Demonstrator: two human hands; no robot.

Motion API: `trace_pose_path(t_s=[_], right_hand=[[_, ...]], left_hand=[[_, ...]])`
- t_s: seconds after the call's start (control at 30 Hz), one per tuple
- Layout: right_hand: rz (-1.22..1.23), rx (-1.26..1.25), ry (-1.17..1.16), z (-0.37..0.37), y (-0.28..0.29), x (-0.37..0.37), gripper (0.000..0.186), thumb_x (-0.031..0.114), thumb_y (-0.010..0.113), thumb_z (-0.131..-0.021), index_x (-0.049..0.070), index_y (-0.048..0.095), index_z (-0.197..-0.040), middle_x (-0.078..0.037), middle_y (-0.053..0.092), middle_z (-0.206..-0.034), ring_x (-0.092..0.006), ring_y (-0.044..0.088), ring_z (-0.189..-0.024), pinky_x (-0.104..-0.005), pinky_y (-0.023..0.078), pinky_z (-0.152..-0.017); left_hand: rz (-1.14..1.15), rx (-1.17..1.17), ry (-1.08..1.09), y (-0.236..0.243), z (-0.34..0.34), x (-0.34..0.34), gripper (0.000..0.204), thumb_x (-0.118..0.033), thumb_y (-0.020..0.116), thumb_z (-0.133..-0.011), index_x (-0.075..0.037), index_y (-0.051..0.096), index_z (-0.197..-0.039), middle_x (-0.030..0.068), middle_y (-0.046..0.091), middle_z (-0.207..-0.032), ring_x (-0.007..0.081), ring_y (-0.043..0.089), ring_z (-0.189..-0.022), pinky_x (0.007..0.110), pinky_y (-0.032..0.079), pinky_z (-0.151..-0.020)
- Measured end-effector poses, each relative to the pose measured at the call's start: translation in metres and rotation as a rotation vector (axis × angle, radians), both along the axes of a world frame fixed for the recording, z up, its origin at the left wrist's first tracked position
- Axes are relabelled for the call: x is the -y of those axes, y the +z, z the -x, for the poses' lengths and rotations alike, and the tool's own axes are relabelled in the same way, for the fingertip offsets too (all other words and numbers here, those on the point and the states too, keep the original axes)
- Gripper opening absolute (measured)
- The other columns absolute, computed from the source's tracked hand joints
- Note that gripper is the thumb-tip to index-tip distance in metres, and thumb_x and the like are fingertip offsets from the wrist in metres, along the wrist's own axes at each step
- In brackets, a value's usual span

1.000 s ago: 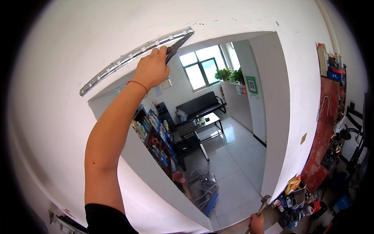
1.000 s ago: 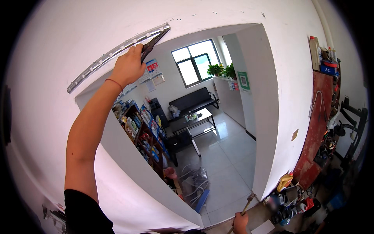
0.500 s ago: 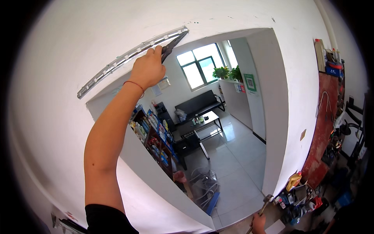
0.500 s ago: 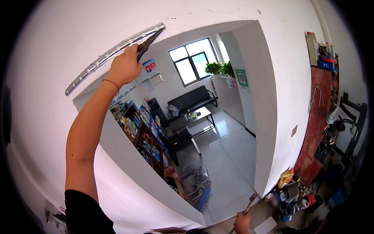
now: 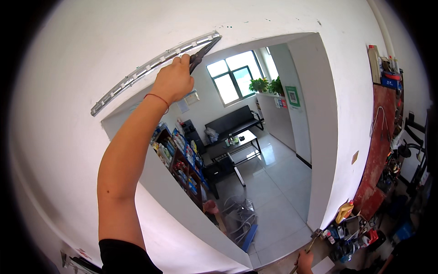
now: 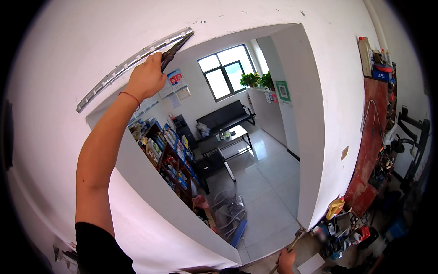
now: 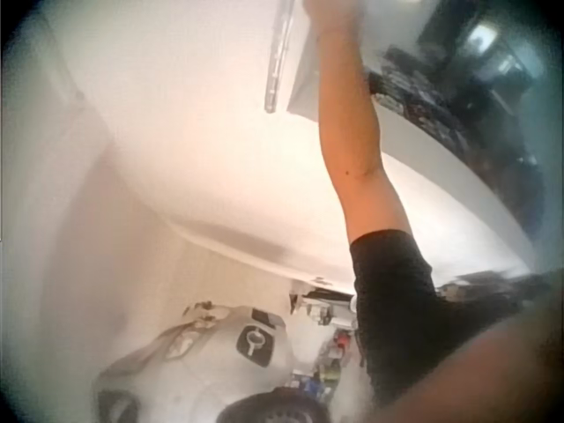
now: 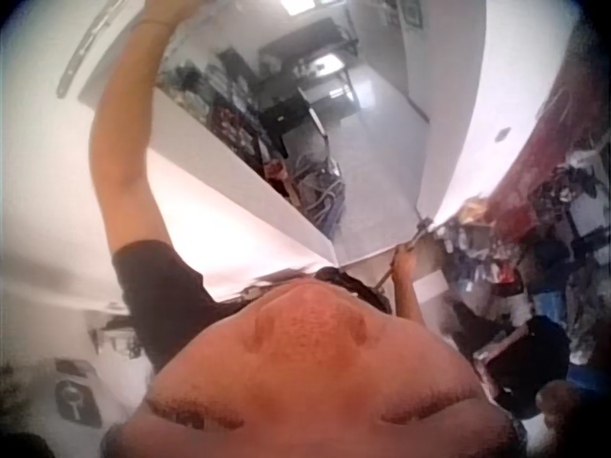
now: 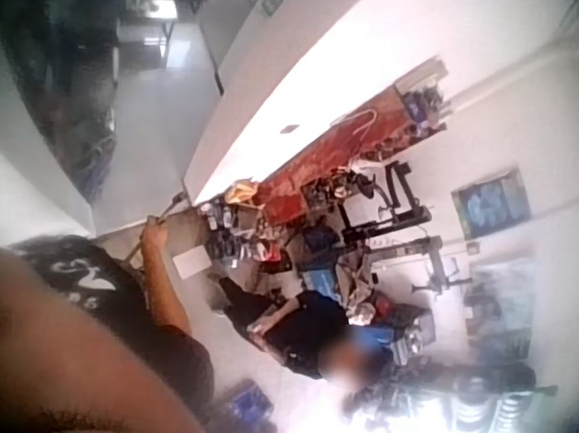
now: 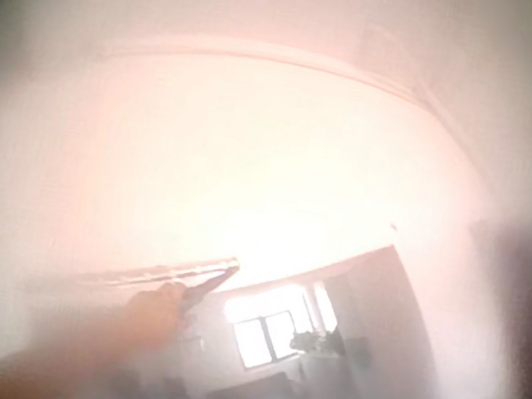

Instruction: The person uses pliers to hold a nail and a hammer to drive it into a metal track mounted on the wall above a doorway. They repeatedly hammer the nail at various points along the track to secure it in place.

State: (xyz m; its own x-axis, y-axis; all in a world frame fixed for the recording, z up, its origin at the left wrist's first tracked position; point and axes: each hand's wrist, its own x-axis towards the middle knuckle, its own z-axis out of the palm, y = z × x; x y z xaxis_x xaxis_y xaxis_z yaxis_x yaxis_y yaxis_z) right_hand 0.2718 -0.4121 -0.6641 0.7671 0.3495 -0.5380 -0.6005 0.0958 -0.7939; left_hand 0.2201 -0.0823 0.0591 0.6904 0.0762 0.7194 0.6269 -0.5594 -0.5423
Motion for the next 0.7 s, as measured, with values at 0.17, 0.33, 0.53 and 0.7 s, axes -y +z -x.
trace_pose_path(t_s=[0.17,0.33,0.53,0.7], right_hand=[[0.039,-0.016,0.001,0.000,-0.004,-0.004,0.017,0.012,0.060,-0.090,0.003,0.048,-0.097,-0.005,0.049,-0.065,-0.0160,0.047,-0.043,-0.0337,0.040,-0.035],[0.042,-0.009,0.006,0.001,-0.003,-0.005,0.018,0.013,0.061,-0.090,0.003,0.048,-0.097,-0.005,0.049,-0.066,-0.0160,0.047,-0.043,-0.0340,0.040,-0.035],[0.041,-0.019,-0.013,0.001,0.000,-0.008,0.013,0.014,0.057,-0.089,0.006,0.048,-0.092,-0.004,0.047,-0.064,-0.0160,0.044,-0.043,-0.0334,0.040,-0.035],[-0.020,-0.024,0.118,0.007,-0.033,-0.003,0.028,0.030,0.060,-0.096,0.009,0.059,-0.078,-0.003,0.051,-0.059,-0.0174,0.050,-0.046,-0.0335,0.043,-0.042]], left_hand=[[-0.020,0.004,-0.005,-0.001,0.002,0.000,0.042,-0.017,0.062,-0.087,0.000,0.048,-0.122,0.0227,0.063,-0.109,0.0417,0.070,-0.090,0.048,0.060,-0.079],[-0.016,0.009,-0.027,0.000,0.002,-0.002,0.041,-0.016,0.061,-0.086,0.000,0.049,-0.122,0.0231,0.063,-0.108,0.0425,0.070,-0.091,0.049,0.059,-0.079],[0.005,0.022,-0.048,0.000,0.001,-0.002,0.039,-0.013,0.059,-0.085,-0.001,0.050,-0.121,0.0231,0.063,-0.108,0.0433,0.069,-0.091,0.050,0.059,-0.079],[0.001,0.038,-0.035,-0.002,0.000,0.000,0.037,-0.012,0.059,-0.085,-0.001,0.050,-0.119,0.0230,0.063,-0.109,0.0431,0.069,-0.091,0.050,0.059,-0.080]])
